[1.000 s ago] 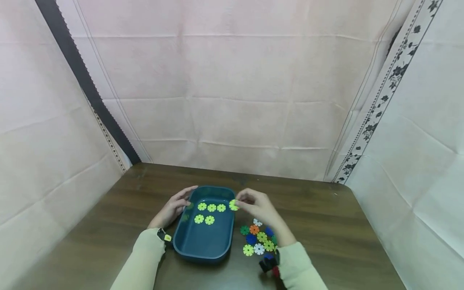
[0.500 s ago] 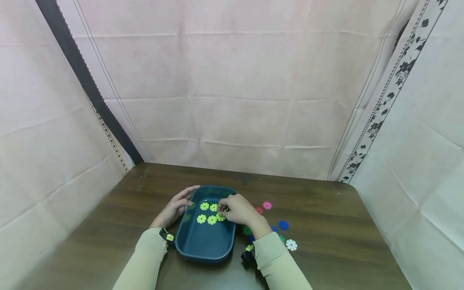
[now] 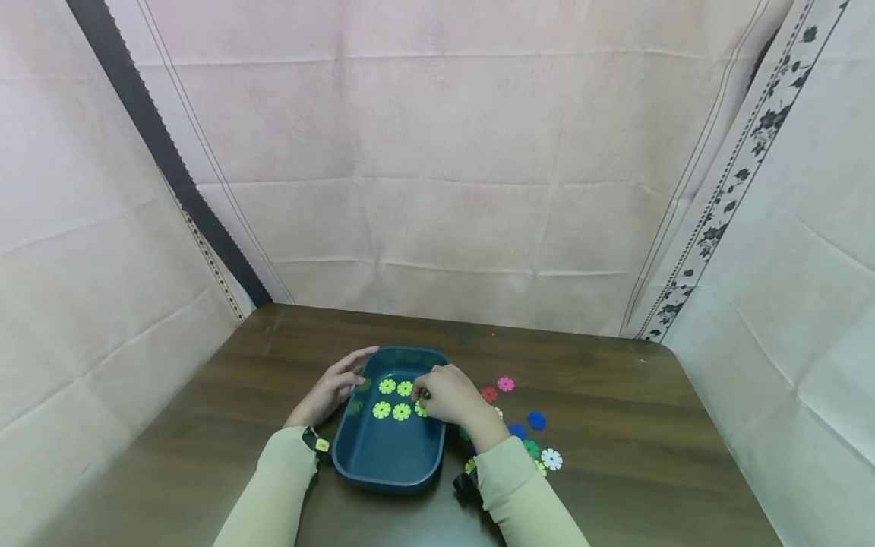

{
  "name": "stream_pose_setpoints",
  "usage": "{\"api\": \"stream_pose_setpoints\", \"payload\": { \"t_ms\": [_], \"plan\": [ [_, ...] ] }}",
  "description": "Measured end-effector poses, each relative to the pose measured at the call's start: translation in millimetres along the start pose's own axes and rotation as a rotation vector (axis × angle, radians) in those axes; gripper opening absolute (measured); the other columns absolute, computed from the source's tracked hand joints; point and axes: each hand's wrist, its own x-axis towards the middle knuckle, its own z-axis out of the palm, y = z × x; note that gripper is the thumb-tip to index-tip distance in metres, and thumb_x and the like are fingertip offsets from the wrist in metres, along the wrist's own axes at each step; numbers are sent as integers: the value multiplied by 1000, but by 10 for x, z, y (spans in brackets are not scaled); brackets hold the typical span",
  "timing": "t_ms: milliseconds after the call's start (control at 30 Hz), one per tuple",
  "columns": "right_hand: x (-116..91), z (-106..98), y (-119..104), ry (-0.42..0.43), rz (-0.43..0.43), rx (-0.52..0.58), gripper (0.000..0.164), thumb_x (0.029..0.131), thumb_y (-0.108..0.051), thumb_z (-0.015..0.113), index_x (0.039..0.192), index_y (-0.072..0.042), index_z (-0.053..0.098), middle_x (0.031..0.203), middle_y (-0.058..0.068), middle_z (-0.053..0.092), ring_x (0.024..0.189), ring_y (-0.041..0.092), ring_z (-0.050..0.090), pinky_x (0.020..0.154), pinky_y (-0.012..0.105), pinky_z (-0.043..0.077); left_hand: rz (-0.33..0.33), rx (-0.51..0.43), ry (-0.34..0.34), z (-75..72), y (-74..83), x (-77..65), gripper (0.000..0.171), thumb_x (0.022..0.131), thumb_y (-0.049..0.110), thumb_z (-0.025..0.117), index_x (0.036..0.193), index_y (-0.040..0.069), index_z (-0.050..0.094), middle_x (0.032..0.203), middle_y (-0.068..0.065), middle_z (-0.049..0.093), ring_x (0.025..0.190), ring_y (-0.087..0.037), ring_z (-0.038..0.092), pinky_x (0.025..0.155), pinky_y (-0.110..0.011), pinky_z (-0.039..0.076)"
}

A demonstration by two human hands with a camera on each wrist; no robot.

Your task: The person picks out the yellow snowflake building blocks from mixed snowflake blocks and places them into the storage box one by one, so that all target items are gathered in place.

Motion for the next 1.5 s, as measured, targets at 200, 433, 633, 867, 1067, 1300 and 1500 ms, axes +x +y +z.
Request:
{"api": "stream_pose_setpoints", "payload": {
  "t_ms": [200,433,633,867,1067,1300,1500],
  "plan": [
    [-21,21,-13,8,1,25,8,94,-16,71,96,-20,78,87,-10,67,81,10,51,79,35,47,2,5,-3,14,-14,-23,55,99,8,50,151,26,46,155,-3,40,129,-32,51,99,-37,48],
    [-15,13,3,26,3,9,8,93,-17,72,96,-21,78,88,-11,69,85,12,52,95,45,42,7,-5,-10,21,-9,17,56,99,7,50,151,26,45,148,-10,47,125,-37,54,97,-39,50],
    [-10,31,8,24,-8,10,8,93,-17,72,97,-21,78,89,-11,69,86,12,53,96,45,42,-6,-1,7,20,-6,0,56,98,6,50,151,25,46,153,-6,43,129,-33,51,96,-36,50],
    [-2,31,19,29,-19,-15,9,93,-17,72,98,-22,78,94,-10,71,91,14,55,98,45,42,1,3,0,13,-17,28,56,98,5,49,150,26,46,157,-2,38,135,-32,44,98,-38,48],
    [6,56,26,22,-26,-30,9,93,-20,72,99,-22,79,96,-11,72,91,13,55,97,44,43,-3,7,1,15,-9,1,56,99,5,48,151,27,46,154,-5,42,132,-34,48,98,-38,48],
    [8,57,26,23,-23,-36,9,94,-21,72,100,-23,79,96,-12,71,91,12,55,97,43,43,-1,-3,5,16,-16,-3,57,98,6,49,152,26,45,151,-9,45,123,-36,54,96,-37,50],
    [12,49,33,20,-22,-33,9,94,-21,72,100,-23,78,95,-13,71,90,11,55,98,44,42,-6,-10,9,18,-12,9,57,99,4,47,151,27,45,148,-11,47,117,-36,56,94,-38,51]
  ]
}}
